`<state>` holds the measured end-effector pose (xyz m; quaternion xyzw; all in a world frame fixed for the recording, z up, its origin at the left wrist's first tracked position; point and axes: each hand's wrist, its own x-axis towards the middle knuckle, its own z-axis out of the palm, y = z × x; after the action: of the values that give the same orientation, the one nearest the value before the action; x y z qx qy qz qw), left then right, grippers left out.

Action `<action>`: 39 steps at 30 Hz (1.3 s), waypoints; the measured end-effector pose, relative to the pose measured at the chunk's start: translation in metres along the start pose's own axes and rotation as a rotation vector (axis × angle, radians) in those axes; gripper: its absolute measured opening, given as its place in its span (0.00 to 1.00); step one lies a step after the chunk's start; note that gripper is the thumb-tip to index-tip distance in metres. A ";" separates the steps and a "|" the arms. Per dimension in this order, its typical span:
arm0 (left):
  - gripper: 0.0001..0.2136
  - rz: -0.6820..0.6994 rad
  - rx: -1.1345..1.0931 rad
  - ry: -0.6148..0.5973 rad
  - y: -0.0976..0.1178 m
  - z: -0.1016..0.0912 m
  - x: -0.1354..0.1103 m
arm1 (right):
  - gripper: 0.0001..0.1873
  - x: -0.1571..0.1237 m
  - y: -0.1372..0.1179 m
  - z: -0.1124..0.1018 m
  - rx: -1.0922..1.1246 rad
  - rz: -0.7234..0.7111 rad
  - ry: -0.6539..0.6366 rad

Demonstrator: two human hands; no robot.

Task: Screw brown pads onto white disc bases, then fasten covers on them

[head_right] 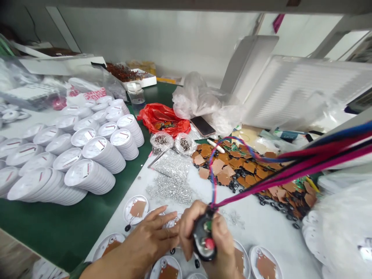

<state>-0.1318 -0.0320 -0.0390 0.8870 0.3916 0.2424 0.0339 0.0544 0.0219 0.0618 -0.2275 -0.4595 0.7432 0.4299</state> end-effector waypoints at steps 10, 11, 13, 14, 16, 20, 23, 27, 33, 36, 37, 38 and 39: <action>0.02 0.031 -0.031 0.075 -0.001 -0.006 0.009 | 0.29 0.050 0.005 0.006 0.004 -0.259 0.251; 0.02 0.035 -0.059 0.072 -0.001 -0.011 0.011 | 0.29 0.051 0.009 0.005 -0.004 -0.240 0.257; 0.04 0.019 -0.147 0.036 -0.001 -0.022 0.013 | 0.29 0.049 0.011 0.004 -0.024 -0.232 0.268; 0.07 -0.006 -0.199 0.015 -0.001 -0.027 0.013 | 0.29 0.047 0.009 0.005 -0.031 -0.240 0.269; 0.12 -0.133 -0.282 0.000 -0.001 -0.035 0.014 | 0.29 0.044 -0.001 0.007 -0.033 -0.259 0.256; 0.10 -0.354 -0.310 0.022 -0.005 -0.040 0.029 | 0.31 0.041 -0.021 0.017 0.011 -0.276 0.243; 0.08 -0.321 -0.317 0.045 -0.012 -0.034 0.043 | 0.31 0.040 -0.028 0.022 0.030 -0.280 0.262; 0.05 -0.282 -0.371 0.033 -0.020 -0.024 0.049 | 0.31 0.040 -0.031 0.024 0.048 -0.259 0.267; 0.08 -0.230 -0.387 -0.002 -0.017 -0.033 0.045 | 0.31 0.037 -0.034 0.025 0.105 -0.242 0.252; 0.06 -0.231 -0.486 0.004 -0.014 -0.036 0.042 | 0.29 0.035 -0.036 0.026 0.131 -0.233 0.230; 0.06 -0.228 -0.511 0.008 -0.013 -0.037 0.040 | 0.29 0.035 -0.036 0.026 0.133 -0.229 0.222; 0.06 -0.229 -0.511 0.012 -0.011 -0.037 0.037 | 0.30 0.035 -0.036 0.026 0.127 -0.227 0.218; 0.06 -0.235 -0.483 0.020 -0.009 -0.037 0.035 | 0.30 0.035 -0.035 0.026 0.116 -0.228 0.215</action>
<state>-0.1350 -0.0058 0.0049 0.7993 0.4229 0.3321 0.2684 0.0318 0.0459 0.1070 -0.2270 -0.3902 0.6862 0.5704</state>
